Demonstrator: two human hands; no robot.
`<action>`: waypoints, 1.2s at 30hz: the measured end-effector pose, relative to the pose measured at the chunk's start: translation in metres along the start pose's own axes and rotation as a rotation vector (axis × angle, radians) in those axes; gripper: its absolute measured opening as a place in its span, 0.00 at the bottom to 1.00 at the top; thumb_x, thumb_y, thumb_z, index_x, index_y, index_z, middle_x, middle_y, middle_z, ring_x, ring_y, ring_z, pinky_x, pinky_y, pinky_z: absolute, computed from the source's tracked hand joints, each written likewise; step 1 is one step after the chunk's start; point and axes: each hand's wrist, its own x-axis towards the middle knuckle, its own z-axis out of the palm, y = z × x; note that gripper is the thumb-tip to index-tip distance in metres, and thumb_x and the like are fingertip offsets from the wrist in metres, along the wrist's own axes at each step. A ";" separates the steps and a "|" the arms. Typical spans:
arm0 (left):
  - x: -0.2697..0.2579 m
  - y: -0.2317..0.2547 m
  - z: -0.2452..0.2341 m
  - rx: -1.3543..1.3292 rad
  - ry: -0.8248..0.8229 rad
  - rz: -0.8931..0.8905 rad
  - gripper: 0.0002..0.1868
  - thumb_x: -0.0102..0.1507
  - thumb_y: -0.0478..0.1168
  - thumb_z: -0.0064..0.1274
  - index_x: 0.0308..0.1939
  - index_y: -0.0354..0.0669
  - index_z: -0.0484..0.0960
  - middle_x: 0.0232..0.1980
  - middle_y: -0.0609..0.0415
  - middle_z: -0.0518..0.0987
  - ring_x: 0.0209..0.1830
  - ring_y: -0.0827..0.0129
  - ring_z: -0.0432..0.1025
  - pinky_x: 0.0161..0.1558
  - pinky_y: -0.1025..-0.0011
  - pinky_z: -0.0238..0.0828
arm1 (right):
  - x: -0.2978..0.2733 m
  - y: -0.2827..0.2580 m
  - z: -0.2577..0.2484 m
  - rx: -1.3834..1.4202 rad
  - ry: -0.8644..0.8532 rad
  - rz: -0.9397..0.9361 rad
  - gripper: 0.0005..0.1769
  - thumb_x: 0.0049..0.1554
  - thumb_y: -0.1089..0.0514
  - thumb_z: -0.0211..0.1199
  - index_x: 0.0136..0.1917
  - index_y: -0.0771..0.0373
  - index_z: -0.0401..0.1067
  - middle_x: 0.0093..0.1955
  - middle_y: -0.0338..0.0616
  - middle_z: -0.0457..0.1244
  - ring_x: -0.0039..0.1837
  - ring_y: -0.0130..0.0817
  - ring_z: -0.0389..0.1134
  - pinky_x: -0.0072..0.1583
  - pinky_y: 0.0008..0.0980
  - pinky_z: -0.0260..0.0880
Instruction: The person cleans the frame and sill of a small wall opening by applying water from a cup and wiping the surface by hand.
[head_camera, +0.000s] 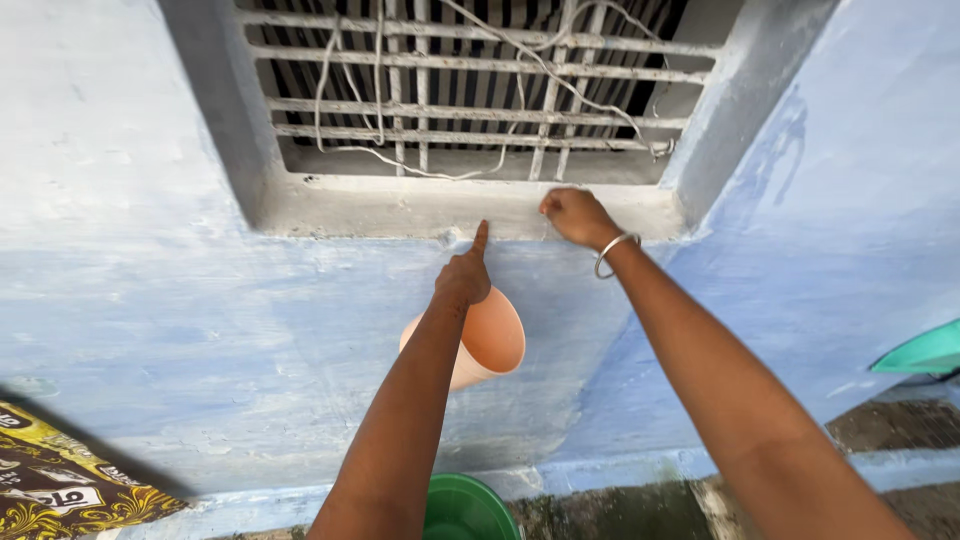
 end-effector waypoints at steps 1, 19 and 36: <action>-0.001 -0.008 -0.001 -0.005 -0.003 -0.001 0.56 0.63 0.28 0.42 0.80 0.79 0.24 0.66 0.40 0.76 0.64 0.48 0.73 0.64 0.54 0.70 | -0.014 0.004 0.011 -0.264 0.060 -0.015 0.15 0.66 0.51 0.56 0.50 0.63 0.78 0.54 0.50 0.71 0.58 0.48 0.71 0.64 0.46 0.70; -0.053 -0.172 -0.114 0.171 0.068 -0.094 0.57 0.65 0.30 0.43 0.80 0.74 0.18 0.57 0.36 0.81 0.54 0.51 0.80 0.57 0.56 0.77 | -0.009 -0.156 0.160 -0.504 0.246 0.385 0.48 0.65 0.28 0.27 0.80 0.67 0.46 0.85 0.52 0.38 0.83 0.60 0.29 0.78 0.61 0.24; -0.084 -0.210 -0.110 -0.141 0.169 0.208 0.47 0.60 0.31 0.52 0.79 0.63 0.51 0.49 0.44 0.83 0.54 0.50 0.76 0.58 0.53 0.73 | -0.038 -0.304 0.201 0.267 -0.135 0.252 0.13 0.58 0.62 0.54 0.41 0.71 0.76 0.35 0.54 0.70 0.36 0.43 0.71 0.45 0.43 0.73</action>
